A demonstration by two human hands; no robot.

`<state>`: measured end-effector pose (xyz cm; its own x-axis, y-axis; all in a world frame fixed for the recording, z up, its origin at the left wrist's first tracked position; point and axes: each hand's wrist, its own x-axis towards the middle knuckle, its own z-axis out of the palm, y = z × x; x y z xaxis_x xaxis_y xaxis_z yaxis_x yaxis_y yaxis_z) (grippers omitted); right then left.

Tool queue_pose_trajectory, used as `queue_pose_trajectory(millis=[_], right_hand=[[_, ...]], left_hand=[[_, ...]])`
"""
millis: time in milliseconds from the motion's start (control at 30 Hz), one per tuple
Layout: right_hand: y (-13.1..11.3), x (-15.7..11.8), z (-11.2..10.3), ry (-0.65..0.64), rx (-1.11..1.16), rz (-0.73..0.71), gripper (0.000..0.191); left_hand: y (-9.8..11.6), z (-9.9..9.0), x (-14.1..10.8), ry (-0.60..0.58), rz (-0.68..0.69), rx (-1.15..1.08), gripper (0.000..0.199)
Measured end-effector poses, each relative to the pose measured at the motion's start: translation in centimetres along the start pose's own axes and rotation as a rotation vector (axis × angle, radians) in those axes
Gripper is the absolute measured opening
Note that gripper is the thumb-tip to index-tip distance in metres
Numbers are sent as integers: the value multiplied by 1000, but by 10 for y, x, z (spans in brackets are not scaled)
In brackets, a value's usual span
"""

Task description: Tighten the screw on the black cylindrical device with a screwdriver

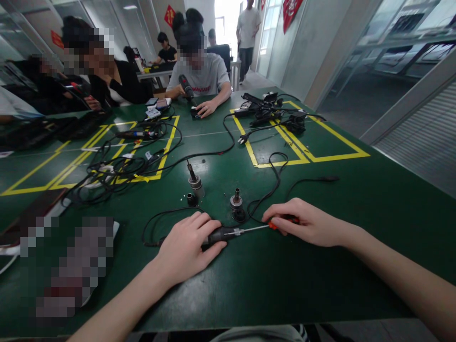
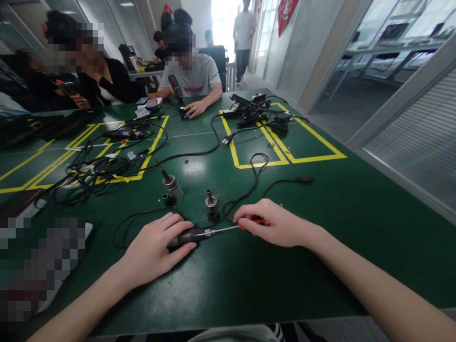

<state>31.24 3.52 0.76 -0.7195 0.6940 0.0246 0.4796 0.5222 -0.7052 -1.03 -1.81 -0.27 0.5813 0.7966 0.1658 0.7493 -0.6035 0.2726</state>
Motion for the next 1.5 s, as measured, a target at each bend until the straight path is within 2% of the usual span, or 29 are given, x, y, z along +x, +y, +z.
queue_pose_trajectory(millis=[167,300,500,700,1000,1167,1367,1500], right_hand=[[3,0,0,22,79,-27,34],[3,-1,-3,45,125,13,28],[1,-2,-1,32,74,19,30],[2,0,1,20,49,19,40],[2,-3,-3,37,125,44,34],[3,-3,-2,40,97,40,29],[-3,0,0,2,81,106,40],[-2,-1,-1,-11,108,87,40]], left_hand=[[-1,0,0,9,3,-16,21],[-1,0,0,5,4,-18,21],[0,2,0,5,-2,-4,22],[-1,1,-1,1,-8,-6,21],[0,2,-1,20,3,-9,20],[0,3,-1,20,-2,2,21],[0,2,-1,9,-15,-6,21],[0,4,-2,5,-24,-2,23]])
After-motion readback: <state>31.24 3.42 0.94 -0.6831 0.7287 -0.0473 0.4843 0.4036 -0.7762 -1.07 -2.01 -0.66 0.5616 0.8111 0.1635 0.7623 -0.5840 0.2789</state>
